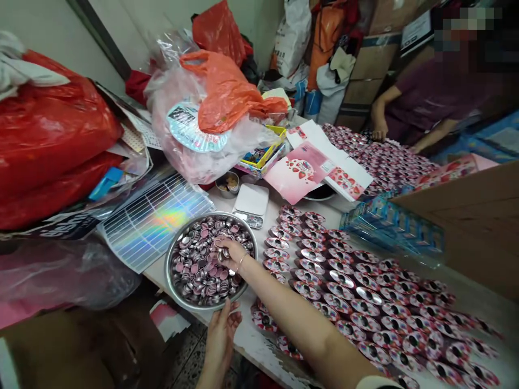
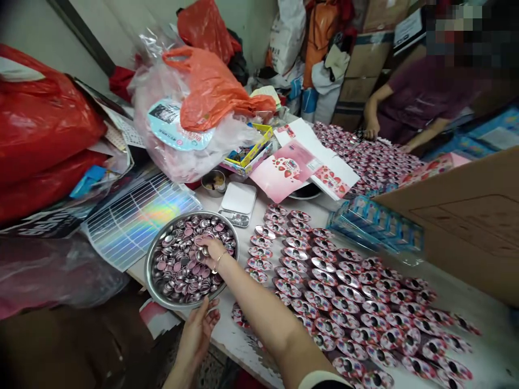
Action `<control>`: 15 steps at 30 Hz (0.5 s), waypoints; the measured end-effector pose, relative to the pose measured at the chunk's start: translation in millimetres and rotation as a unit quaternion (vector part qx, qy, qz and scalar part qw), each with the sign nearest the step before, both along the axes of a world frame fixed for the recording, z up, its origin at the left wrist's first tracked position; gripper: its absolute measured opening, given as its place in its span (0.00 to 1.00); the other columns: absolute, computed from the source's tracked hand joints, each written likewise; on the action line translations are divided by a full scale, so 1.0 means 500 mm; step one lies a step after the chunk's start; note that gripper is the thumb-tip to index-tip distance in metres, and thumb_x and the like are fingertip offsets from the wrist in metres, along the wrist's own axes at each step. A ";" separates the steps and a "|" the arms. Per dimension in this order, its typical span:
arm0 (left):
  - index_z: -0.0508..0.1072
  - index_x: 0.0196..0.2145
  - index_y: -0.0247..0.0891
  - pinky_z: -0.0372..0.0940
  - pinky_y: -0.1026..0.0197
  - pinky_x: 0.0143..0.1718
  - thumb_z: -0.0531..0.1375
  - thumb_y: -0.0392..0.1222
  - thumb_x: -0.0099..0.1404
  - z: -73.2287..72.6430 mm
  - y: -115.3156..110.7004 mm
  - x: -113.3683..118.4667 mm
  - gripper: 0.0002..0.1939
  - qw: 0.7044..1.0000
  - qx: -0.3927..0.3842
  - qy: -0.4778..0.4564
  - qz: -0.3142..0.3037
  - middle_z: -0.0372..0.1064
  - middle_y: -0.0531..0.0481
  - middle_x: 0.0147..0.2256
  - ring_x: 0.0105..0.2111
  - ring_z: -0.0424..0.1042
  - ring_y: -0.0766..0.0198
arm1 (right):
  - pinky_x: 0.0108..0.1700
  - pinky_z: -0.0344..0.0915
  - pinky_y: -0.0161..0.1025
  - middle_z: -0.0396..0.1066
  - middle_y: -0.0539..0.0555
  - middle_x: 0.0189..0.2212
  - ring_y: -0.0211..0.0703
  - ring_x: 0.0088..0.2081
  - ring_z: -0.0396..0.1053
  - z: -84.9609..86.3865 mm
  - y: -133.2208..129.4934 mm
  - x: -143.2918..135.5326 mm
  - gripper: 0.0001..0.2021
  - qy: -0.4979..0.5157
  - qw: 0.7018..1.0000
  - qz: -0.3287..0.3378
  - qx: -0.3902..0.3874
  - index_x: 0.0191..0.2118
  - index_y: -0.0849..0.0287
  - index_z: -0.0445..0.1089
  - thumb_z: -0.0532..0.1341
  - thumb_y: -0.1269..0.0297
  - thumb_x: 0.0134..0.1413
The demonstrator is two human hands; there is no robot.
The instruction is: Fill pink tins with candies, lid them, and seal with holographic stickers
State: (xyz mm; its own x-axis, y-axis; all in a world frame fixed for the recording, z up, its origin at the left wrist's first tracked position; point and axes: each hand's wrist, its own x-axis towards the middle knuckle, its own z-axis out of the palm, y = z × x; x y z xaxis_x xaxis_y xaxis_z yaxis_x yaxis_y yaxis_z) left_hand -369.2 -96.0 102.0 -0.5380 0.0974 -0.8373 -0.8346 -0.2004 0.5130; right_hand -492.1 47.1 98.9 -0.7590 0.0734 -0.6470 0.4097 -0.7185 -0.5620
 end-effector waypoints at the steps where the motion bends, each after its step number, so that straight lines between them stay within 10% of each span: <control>1: 0.71 0.32 0.37 0.66 0.64 0.30 0.72 0.46 0.46 0.002 -0.008 0.008 0.18 0.999 -0.004 -0.017 -0.042 0.74 0.49 0.31 0.25 0.71 0.66 | 0.28 0.66 0.33 0.67 0.47 0.23 0.37 0.23 0.69 0.000 0.003 0.006 0.05 0.008 0.996 -0.013 -0.084 0.37 0.59 0.65 0.55 0.69 0.54; 7: 0.72 0.25 0.35 0.55 0.67 0.20 0.71 0.55 0.45 0.069 -0.006 0.010 0.21 0.932 -0.020 0.026 -0.362 0.71 0.48 0.26 0.20 0.67 0.67 | 0.23 0.64 0.30 0.69 0.50 0.22 0.36 0.21 0.69 0.003 0.012 0.037 0.06 -0.003 0.974 -0.019 -0.226 0.34 0.62 0.66 0.56 0.65 0.57; 12: 0.75 0.29 0.38 0.63 0.67 0.27 0.73 0.50 0.43 0.196 0.072 -0.103 0.18 0.909 -0.125 0.257 -0.302 0.70 0.50 0.27 0.26 0.67 0.64 | 0.16 0.55 0.26 0.65 0.45 0.16 0.31 0.15 0.59 0.023 0.017 0.047 0.06 -0.020 0.983 -0.037 -0.177 0.30 0.62 0.65 0.64 0.71 0.46; 15: 0.74 0.34 0.39 0.65 0.67 0.30 0.71 0.53 0.45 0.220 0.166 -0.162 0.21 0.876 -0.158 0.379 -0.254 0.72 0.49 0.31 0.30 0.69 0.63 | 0.15 0.50 0.24 0.61 0.42 0.15 0.29 0.13 0.56 0.043 0.061 0.097 0.06 0.012 0.981 -0.065 -0.183 0.28 0.61 0.65 0.63 0.74 0.43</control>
State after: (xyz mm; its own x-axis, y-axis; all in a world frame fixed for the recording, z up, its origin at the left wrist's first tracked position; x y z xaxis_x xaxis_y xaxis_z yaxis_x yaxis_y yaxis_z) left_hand -450.0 -13.0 212.0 -0.9054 0.3123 -0.2875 -0.1715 0.3503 0.9208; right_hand -443.8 77.4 120.2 -0.7736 -0.0629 -0.6305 0.2908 -0.9194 -0.2650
